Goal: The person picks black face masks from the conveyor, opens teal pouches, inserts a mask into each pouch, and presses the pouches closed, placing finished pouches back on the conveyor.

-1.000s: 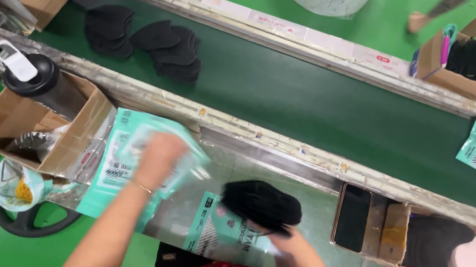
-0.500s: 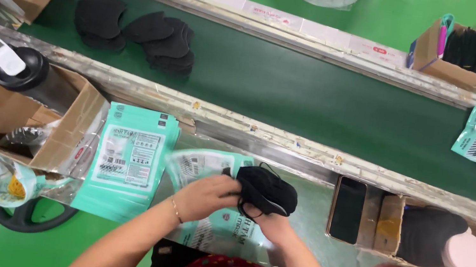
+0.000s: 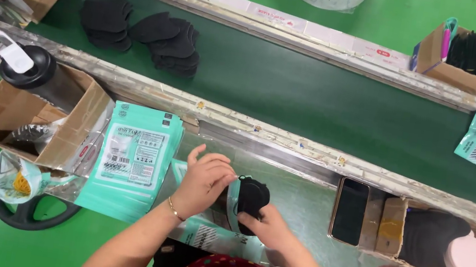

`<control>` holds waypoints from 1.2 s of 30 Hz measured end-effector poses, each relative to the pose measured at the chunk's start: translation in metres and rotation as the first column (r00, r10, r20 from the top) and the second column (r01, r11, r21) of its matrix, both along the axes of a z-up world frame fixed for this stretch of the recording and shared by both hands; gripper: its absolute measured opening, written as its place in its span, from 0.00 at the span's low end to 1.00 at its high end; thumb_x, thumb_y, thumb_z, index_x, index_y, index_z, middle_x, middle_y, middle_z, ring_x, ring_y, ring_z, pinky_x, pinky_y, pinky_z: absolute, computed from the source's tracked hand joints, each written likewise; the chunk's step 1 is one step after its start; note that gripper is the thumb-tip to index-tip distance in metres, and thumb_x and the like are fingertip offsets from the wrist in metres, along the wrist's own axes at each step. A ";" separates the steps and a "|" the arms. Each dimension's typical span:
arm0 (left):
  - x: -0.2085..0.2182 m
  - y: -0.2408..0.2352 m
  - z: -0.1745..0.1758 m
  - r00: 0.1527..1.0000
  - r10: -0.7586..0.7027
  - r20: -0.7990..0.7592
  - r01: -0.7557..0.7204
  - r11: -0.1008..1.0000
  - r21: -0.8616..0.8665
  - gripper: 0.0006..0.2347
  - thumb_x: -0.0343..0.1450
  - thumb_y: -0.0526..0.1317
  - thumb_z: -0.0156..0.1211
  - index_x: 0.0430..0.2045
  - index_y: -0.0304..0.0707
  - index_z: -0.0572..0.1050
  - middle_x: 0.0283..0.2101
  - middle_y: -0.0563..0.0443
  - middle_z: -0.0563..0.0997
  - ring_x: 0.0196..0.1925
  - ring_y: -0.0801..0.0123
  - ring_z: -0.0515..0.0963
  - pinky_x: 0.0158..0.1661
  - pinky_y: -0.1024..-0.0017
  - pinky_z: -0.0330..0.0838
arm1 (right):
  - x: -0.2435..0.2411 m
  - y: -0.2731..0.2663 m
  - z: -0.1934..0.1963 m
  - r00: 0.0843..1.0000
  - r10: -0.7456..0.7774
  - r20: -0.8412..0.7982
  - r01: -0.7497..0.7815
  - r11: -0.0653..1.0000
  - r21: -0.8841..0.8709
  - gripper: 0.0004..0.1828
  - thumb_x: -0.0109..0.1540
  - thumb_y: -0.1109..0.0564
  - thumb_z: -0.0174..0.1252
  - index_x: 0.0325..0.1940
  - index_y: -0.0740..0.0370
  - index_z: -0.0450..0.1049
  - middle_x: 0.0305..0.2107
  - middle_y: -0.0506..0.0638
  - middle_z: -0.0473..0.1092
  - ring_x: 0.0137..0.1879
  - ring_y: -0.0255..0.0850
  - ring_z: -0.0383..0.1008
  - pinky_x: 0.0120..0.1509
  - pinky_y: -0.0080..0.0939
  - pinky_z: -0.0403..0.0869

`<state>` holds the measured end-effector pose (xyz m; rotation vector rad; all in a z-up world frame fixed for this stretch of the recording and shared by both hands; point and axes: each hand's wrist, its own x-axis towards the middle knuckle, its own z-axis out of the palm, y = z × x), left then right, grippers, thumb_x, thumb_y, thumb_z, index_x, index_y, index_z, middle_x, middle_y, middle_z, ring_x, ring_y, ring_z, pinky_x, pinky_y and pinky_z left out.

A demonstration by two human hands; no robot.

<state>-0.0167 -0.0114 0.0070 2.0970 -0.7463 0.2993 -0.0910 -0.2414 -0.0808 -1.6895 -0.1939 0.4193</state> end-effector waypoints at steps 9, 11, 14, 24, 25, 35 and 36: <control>-0.025 -0.030 0.004 0.986 -0.155 0.067 0.152 0.988 0.036 0.03 0.67 0.36 0.63 0.24 0.48 0.81 0.32 0.61 0.83 0.47 0.67 0.80 0.66 0.43 0.49 | 0.000 0.006 0.010 0.966 0.257 0.009 -0.239 0.913 -0.329 0.11 0.60 0.61 0.61 0.47 0.60 0.80 0.39 0.50 0.79 0.46 0.38 0.78 0.51 0.42 0.75; -0.033 -0.037 -0.001 0.979 -0.179 0.092 0.174 0.983 0.059 0.01 0.68 0.36 0.63 0.26 0.45 0.79 0.33 0.58 0.82 0.48 0.66 0.80 0.65 0.44 0.52 | -0.003 0.011 0.003 0.936 0.308 0.167 -0.204 0.867 -0.454 0.13 0.58 0.61 0.62 0.47 0.60 0.79 0.41 0.53 0.79 0.49 0.46 0.77 0.52 0.45 0.75; -0.017 -0.033 -0.015 0.981 -0.125 0.151 0.101 0.983 0.156 0.02 0.65 0.36 0.63 0.28 0.43 0.78 0.33 0.53 0.80 0.46 0.61 0.79 0.61 0.49 0.59 | 0.003 0.014 -0.005 0.968 0.197 0.152 -0.137 0.932 -0.335 0.13 0.59 0.61 0.64 0.49 0.60 0.80 0.44 0.57 0.80 0.52 0.51 0.78 0.55 0.47 0.76; -0.011 -0.008 0.034 0.978 -0.207 -0.035 0.210 0.967 0.145 0.04 0.68 0.39 0.64 0.31 0.41 0.78 0.36 0.54 0.81 0.40 0.61 0.80 0.43 0.62 0.68 | 0.004 -0.005 0.034 0.956 -0.276 0.098 0.267 0.959 0.091 0.34 0.53 0.63 0.68 0.62 0.54 0.66 0.64 0.44 0.63 0.50 0.42 0.76 0.50 0.39 0.78; -0.014 -0.011 0.032 0.980 -0.196 -0.034 0.199 0.970 0.142 0.04 0.68 0.39 0.64 0.31 0.41 0.78 0.36 0.54 0.81 0.40 0.61 0.80 0.43 0.62 0.68 | 0.006 -0.006 0.032 0.959 -0.265 0.100 0.257 0.962 0.089 0.34 0.53 0.63 0.68 0.62 0.54 0.66 0.64 0.44 0.63 0.50 0.42 0.76 0.50 0.39 0.78; -0.025 -0.006 0.036 0.978 -0.199 0.070 0.192 0.977 0.090 0.03 0.68 0.36 0.64 0.29 0.41 0.77 0.35 0.54 0.80 0.38 0.61 0.79 0.43 0.64 0.69 | 0.011 -0.012 0.031 0.950 -0.025 0.312 0.113 0.957 -0.268 0.06 0.60 0.59 0.64 0.40 0.61 0.76 0.32 0.54 0.76 0.39 0.48 0.77 0.42 0.43 0.74; -0.024 -0.005 0.038 0.983 -0.177 0.050 0.173 0.982 0.076 0.03 0.68 0.37 0.65 0.29 0.40 0.77 0.35 0.53 0.80 0.38 0.60 0.79 0.43 0.63 0.69 | 0.014 -0.016 0.026 0.923 0.014 0.385 0.126 0.934 -0.335 0.07 0.59 0.57 0.65 0.36 0.61 0.76 0.30 0.55 0.74 0.38 0.49 0.76 0.41 0.44 0.73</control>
